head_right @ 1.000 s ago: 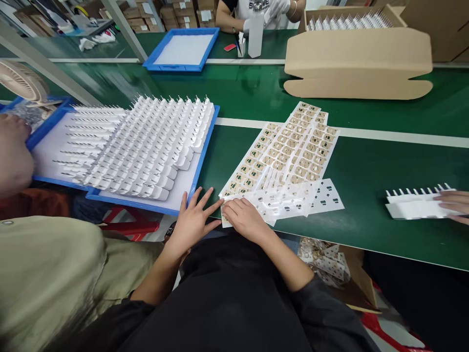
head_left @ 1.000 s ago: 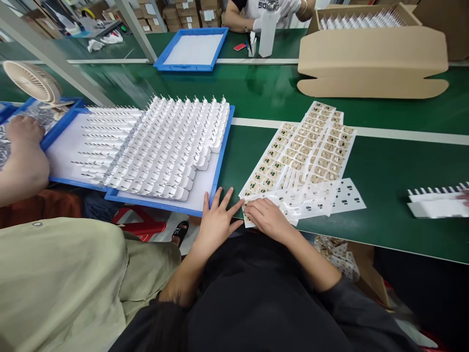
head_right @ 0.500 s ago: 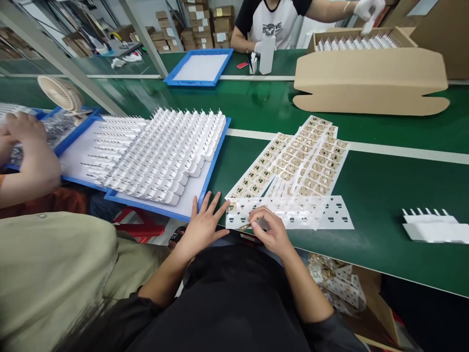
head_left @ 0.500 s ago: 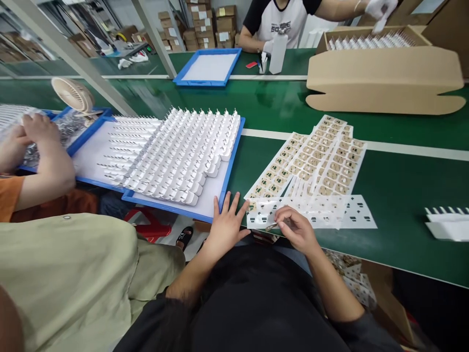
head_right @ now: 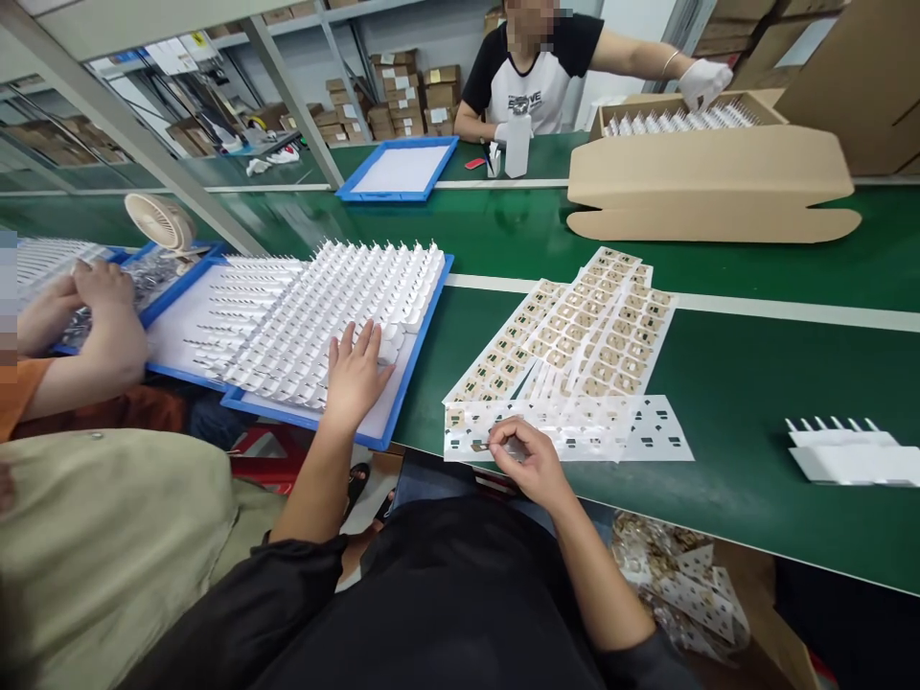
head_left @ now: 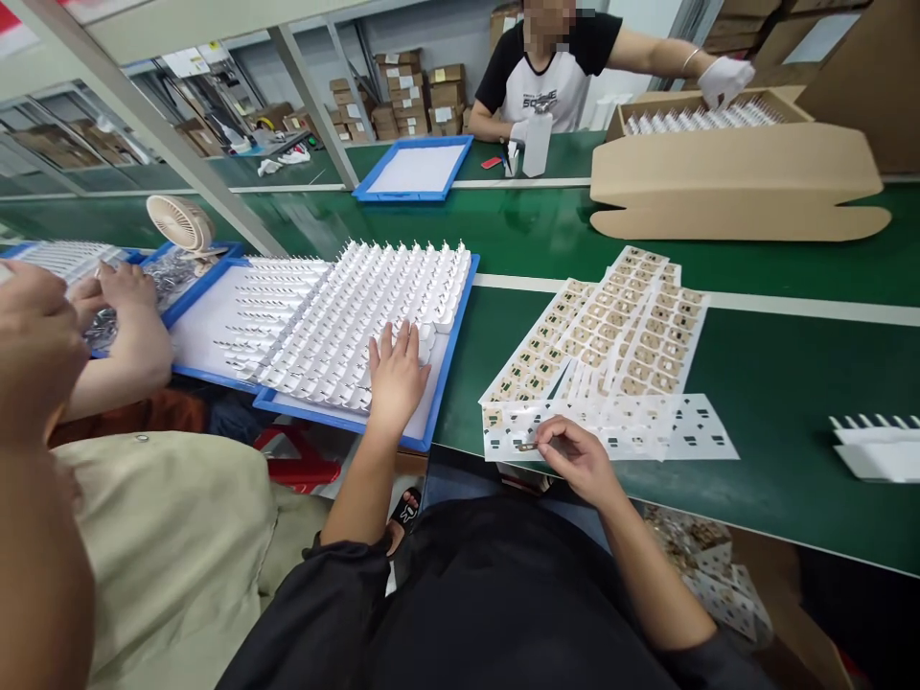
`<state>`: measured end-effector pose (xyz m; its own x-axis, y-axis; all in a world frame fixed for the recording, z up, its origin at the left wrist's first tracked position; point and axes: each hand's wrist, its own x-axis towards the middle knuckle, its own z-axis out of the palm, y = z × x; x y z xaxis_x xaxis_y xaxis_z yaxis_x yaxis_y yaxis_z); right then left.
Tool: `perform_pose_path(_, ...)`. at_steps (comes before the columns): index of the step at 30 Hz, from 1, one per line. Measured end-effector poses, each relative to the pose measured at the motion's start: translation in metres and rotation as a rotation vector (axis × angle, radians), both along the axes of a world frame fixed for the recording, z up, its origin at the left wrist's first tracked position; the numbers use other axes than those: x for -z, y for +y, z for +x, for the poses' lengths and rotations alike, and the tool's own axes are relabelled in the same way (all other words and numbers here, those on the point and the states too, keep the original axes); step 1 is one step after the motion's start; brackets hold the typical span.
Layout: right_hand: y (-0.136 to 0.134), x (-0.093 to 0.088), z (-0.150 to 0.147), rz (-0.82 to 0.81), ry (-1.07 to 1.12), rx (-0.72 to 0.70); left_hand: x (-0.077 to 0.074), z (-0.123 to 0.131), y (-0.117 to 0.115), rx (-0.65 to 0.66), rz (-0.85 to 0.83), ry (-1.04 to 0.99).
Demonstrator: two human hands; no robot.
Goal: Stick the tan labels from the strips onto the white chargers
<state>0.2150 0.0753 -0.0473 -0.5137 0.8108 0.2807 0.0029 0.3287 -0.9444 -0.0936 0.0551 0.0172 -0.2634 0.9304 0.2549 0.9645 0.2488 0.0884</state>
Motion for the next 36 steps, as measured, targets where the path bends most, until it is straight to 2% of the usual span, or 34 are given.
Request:
perform_pose_path(3,0.001,-0.001,-0.001,0.035,0.008,0.018,0.004,0.003,-0.008,0.01,0.066,0.025)
perform_pose_path(7,0.001,-0.002,-0.001,0.033,0.024,0.014,0.007,0.005,-0.014,-0.046,0.108,0.066)
perform_pose_path(11,-0.001,-0.001,0.0,-0.008,0.041,0.023,0.001,0.003,-0.015,-0.075,0.046,0.086)
perform_pose_path(13,-0.001,0.0,0.001,-0.032,0.067,0.029,-0.004,0.001,-0.02,-0.071,0.121,0.002)
perform_pose_path(16,-0.001,0.003,0.0,-0.075,0.118,0.032,-0.01,0.005,-0.033,0.055,0.312,-0.368)
perform_pose_path(18,0.0,0.003,-0.001,-0.108,0.144,0.046,-0.008,0.015,-0.041,0.211,0.37,-0.785)
perform_pose_path(20,0.0,0.001,-0.002,-0.139,0.162,0.074,0.001,0.033,-0.047,0.335,0.379,-1.234)
perform_pose_path(23,-0.004,-0.011,-0.003,-0.18,0.2,0.108,0.019,0.068,-0.049,0.385,0.351,-1.738)
perform_pose_path(26,-0.016,-0.035,-0.004,-0.203,0.285,0.087,0.032,0.101,-0.048,0.374,0.262,-1.985)
perform_pose_path(28,-0.026,-0.054,-0.006,-0.208,0.337,0.044,0.037,0.116,-0.047,0.382,0.241,-2.008)
perform_pose_path(30,-0.035,-0.069,-0.007,-0.209,0.36,0.011,0.04,0.126,-0.047,0.436,0.273,-1.926)
perform_pose_path(33,-0.042,-0.082,-0.007,-0.202,0.367,0.021,0.04,0.13,-0.047,0.552,0.365,-1.684)
perform_pose_path(36,-0.046,-0.087,-0.004,-0.217,0.369,0.057,0.037,0.127,-0.05,0.623,0.41,-1.41)
